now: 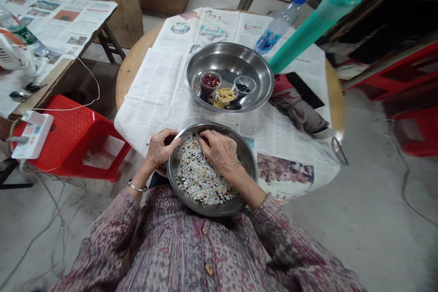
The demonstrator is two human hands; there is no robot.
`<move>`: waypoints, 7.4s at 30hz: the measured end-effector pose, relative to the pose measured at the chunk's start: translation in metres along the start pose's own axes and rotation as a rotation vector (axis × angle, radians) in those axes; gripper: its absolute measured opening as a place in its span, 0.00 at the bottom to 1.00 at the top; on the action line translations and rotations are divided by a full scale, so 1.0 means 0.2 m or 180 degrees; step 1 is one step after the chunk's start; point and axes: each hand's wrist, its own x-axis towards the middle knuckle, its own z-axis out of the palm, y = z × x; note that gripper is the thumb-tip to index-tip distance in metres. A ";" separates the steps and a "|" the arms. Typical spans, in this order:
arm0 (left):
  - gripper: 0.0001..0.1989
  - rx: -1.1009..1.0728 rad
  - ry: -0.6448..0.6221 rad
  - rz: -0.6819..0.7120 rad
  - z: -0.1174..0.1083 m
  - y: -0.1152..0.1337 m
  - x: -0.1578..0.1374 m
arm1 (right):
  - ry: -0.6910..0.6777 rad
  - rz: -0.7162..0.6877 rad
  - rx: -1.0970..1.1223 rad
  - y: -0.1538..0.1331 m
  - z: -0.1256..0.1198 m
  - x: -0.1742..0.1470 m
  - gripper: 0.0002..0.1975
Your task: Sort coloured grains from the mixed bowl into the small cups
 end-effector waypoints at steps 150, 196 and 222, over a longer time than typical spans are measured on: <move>0.12 0.1612 -0.2231 0.1027 0.26 0.51 -0.13 | 0.2288 0.0248 0.2452 0.25 0.02 -0.52 0.06; 0.18 0.2498 -0.1780 0.0834 0.12 0.43 -0.16 | 0.2310 0.0323 0.2434 0.25 0.03 -0.52 0.06; 0.12 0.2136 -0.1279 0.0755 0.24 0.40 -0.15 | 0.2317 0.0364 0.2455 0.25 0.03 -0.53 0.05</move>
